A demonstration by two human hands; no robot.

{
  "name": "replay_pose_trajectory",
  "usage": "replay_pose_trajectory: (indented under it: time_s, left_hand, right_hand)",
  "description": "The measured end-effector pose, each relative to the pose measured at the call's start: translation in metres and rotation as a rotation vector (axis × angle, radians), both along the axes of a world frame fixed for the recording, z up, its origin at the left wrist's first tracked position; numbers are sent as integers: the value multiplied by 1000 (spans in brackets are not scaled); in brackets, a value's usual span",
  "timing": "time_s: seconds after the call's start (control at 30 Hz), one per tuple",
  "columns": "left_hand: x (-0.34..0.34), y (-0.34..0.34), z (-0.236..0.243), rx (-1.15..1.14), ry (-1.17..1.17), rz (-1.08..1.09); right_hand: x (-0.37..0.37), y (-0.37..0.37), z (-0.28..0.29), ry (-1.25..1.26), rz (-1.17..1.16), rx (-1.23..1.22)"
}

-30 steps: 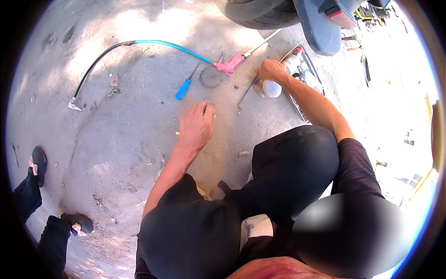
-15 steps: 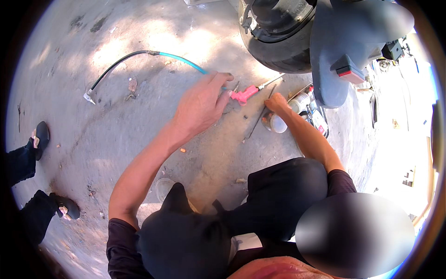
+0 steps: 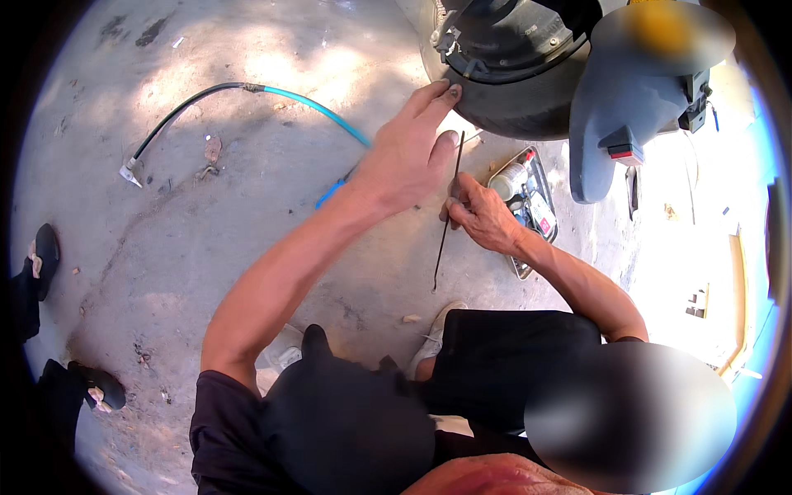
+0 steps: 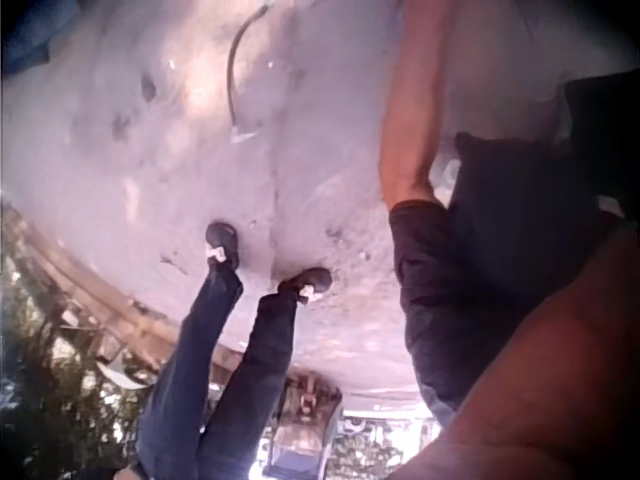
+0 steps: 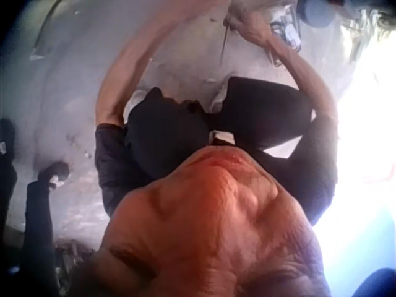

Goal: The person works on a scooter tire, using a screwdriver to remove the valve cap and a brush to clean the tire surface. They then use a screwdriver to probe the tire tread and a metal rod to adjust internal components.

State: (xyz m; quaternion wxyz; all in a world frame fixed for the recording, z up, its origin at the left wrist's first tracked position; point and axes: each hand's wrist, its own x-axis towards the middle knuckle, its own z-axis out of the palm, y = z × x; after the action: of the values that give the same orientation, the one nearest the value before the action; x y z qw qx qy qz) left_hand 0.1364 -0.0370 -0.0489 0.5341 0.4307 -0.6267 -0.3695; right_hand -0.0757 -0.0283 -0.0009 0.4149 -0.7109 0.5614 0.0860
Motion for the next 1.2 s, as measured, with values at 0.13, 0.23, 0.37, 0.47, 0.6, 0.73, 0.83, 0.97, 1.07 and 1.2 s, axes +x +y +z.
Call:
replay_pose_trajectory:
  time_s: [0.13, 0.23, 0.37, 0.47, 0.6, 0.73, 0.83, 0.97, 1.07, 1.2]
  left_hand:
    - [9, -3, -4, 109, 285, -76]
    - [9, 0, 16, 346, 664, -55]
    - [14, -3, 21, 500, 766, -133]
    - [10, -8, 26, 443, 650, -127]
    - [8, -14, 31, 442, 587, -85]
    - [7, -16, 34, 442, 610, -40]
    - [4, -18, 33, 425, 615, -29]
    - [11, -20, 42, 475, 553, -49]
    - [19, -27, 44, 521, 616, -136]
    - [26, -30, 53, 613, 646, -160]
  right_hand:
    - [36, 10, 30, -232, -48, 71]
    - [44, 16, 38, -369, -156, 97]
    - [52, 18, 38, -538, -350, 126]
    - [50, 14, 26, -614, -352, 145]
    - [52, 13, 29, -668, -366, 198]
    - [53, 9, 28, -712, -375, 218]
    - [50, 8, 27, -725, -383, 226]
    - [54, 7, 28, -789, -400, 313]
    - [60, 7, 28, -914, -442, 510]
    - [65, -4, 29, -1014, -304, 586]
